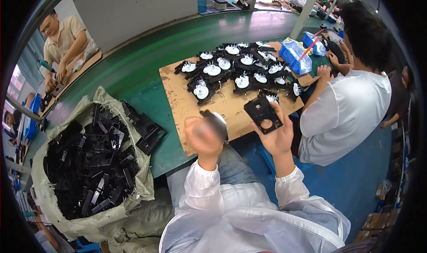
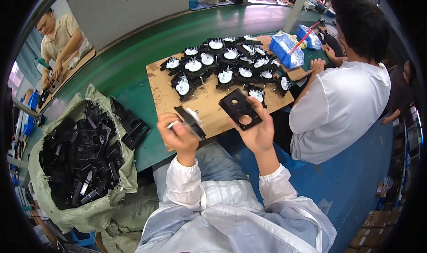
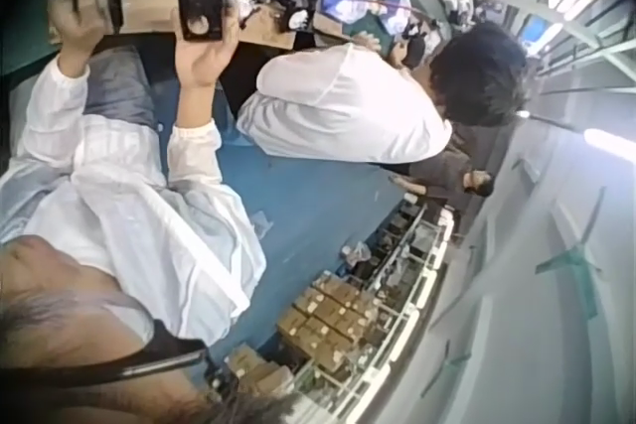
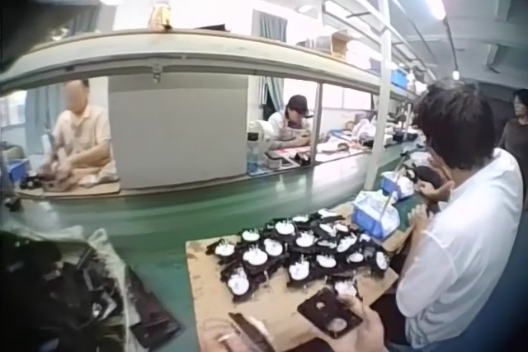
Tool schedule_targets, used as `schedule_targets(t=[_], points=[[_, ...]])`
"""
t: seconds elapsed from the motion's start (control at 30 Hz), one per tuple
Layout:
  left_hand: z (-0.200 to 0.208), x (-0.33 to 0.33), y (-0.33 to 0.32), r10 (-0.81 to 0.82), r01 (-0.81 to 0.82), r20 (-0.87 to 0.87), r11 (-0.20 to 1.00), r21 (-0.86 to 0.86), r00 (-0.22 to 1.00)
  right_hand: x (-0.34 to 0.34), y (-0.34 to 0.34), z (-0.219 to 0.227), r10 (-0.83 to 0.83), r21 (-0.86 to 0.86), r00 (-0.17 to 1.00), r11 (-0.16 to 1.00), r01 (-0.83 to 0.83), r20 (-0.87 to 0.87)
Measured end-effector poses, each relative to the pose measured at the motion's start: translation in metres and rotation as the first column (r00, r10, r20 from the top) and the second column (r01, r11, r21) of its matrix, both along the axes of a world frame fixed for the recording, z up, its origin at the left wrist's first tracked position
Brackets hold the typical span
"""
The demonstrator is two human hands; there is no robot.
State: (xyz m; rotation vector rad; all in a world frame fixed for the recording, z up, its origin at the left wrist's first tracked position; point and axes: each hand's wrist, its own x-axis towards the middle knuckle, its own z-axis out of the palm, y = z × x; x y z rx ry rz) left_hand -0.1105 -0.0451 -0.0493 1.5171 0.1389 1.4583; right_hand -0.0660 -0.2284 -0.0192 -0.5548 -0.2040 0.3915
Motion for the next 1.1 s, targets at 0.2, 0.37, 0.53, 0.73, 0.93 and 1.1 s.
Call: schedule_targets(t=[0.2,0.37,0.53,0.73,0.93,1.1], points=[[0.026,-0.016,0.020,-0.141,0.249,0.221,0.760,-0.600,0.965,-0.016,0.056,-0.004,0.048,-0.254,0.948,0.967,0.035,0.315],[0.033,-0.024,0.031,-0.103,0.165,0.129,0.694,-0.701,0.986,-0.035,0.098,-0.003,0.118,-0.437,0.785,0.875,0.207,0.608],[0.027,-0.027,0.036,-0.118,0.176,0.131,0.704,-0.688,0.984,-0.041,0.113,-0.003,0.203,-0.478,0.643,0.830,0.288,0.739],[0.027,-0.032,0.041,-0.115,0.172,0.129,0.708,-0.685,0.985,-0.041,0.120,-0.003,0.216,-0.481,0.613,0.821,0.307,0.760],[0.028,-0.031,0.041,-0.132,0.198,0.148,0.691,-0.695,0.980,-0.043,0.124,-0.001,0.219,-0.482,0.601,0.816,0.318,0.768],[0.027,-0.031,0.042,-0.116,0.179,0.138,0.712,-0.680,0.984,-0.045,0.124,0.003,0.240,-0.490,0.562,0.799,0.348,0.791]])
